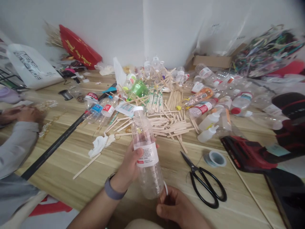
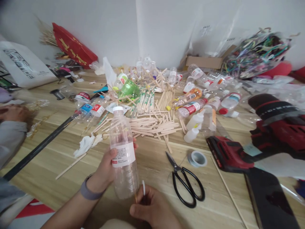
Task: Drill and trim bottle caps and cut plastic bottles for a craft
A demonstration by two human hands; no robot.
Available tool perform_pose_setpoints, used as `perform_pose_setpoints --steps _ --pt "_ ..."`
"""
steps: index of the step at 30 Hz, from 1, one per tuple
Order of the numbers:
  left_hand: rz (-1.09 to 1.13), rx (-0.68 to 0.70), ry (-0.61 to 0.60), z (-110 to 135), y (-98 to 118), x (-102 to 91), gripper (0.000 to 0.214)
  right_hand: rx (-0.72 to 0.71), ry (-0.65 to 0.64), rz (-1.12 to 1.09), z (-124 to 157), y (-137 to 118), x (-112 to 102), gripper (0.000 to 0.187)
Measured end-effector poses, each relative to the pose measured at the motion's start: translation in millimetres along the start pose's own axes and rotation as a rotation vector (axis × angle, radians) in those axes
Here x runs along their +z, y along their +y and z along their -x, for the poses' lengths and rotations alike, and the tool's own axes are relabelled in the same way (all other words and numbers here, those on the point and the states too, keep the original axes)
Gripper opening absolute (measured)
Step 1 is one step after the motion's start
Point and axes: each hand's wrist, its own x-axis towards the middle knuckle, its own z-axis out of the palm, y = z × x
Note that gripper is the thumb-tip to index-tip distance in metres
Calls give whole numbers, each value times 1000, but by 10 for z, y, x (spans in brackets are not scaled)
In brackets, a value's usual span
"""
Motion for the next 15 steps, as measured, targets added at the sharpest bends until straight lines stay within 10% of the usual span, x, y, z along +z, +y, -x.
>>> perform_pose_setpoints --steps 15 --pt "-11 0 19 -4 21 -2 59 56 -12 -21 9 19 -10 61"
